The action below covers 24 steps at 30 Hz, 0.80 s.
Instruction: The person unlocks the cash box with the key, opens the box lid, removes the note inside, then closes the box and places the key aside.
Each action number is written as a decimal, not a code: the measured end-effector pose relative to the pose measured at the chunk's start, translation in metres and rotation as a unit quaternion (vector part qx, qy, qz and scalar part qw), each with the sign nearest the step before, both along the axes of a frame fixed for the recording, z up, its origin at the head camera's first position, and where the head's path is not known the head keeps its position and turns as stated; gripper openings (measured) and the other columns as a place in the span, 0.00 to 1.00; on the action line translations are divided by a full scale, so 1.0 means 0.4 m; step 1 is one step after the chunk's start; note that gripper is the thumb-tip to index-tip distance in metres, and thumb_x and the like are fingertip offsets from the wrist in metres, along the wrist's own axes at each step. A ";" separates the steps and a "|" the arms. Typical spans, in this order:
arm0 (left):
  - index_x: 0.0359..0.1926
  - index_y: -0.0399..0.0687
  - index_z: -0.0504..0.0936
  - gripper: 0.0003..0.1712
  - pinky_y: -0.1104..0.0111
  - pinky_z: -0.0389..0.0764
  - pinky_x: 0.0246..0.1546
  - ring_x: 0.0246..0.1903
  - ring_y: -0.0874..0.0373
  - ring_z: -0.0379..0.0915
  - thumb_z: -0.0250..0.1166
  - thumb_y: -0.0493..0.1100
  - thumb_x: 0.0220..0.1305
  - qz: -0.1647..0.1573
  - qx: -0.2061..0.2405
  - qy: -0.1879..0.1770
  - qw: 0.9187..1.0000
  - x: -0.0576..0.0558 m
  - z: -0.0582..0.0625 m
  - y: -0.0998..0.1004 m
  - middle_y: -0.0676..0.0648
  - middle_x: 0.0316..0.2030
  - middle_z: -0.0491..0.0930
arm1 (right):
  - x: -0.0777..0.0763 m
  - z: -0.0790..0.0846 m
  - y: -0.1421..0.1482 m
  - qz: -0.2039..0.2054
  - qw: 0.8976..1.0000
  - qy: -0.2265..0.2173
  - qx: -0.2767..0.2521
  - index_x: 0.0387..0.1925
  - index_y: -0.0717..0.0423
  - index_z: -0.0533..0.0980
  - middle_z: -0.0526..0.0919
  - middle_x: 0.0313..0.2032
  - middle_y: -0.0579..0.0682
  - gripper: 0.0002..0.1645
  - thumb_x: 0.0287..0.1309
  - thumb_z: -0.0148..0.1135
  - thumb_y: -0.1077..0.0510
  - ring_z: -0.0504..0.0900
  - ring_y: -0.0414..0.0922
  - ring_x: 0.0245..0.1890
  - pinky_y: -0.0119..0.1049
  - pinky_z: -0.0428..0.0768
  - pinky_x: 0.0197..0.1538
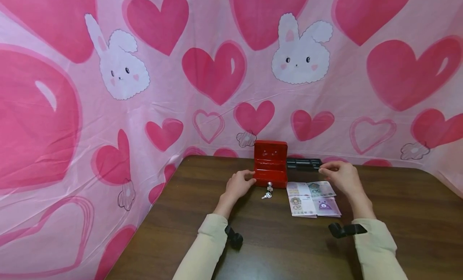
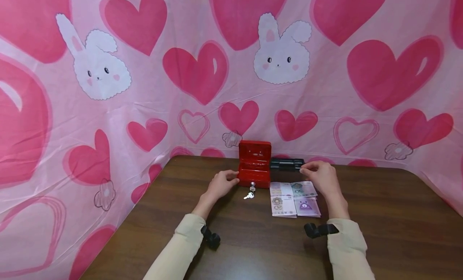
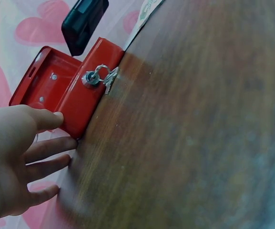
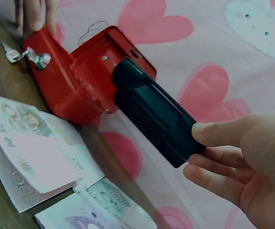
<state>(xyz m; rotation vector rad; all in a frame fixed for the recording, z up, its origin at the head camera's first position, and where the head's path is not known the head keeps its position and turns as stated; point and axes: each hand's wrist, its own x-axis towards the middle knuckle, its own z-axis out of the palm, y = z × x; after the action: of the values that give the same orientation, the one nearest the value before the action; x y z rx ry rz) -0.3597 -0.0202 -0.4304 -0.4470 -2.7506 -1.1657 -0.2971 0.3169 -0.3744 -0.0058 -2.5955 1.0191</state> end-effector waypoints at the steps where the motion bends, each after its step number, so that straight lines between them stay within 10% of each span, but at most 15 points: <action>1: 0.58 0.56 0.83 0.19 0.53 0.78 0.54 0.51 0.52 0.81 0.64 0.49 0.68 0.000 0.000 0.001 1.000 0.000 0.000 0.000 0.49 0.55 0.84 | 0.001 0.002 -0.001 0.002 1.000 -0.003 0.000 0.46 0.63 0.82 0.84 0.46 0.68 0.22 0.66 0.63 0.47 0.88 0.56 0.35 0.37 0.84 0.36; 24: 0.58 0.57 0.83 0.19 0.54 0.78 0.53 0.51 0.52 0.82 0.64 0.49 0.68 0.003 -0.006 0.006 1.000 -0.003 -0.002 0.001 0.49 0.53 0.85 | -0.025 -0.007 -0.105 0.038 0.998 0.040 -0.013 0.43 0.62 0.84 0.85 0.43 0.65 0.15 0.63 0.67 0.53 0.89 0.55 0.33 0.29 0.81 0.32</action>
<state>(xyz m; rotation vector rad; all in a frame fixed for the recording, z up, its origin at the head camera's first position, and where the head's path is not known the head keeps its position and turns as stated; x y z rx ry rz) -0.3608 -0.0198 -0.4313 -0.4465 -2.7479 -1.1427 -0.3071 0.2751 -0.3771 0.1262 -2.5262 1.0583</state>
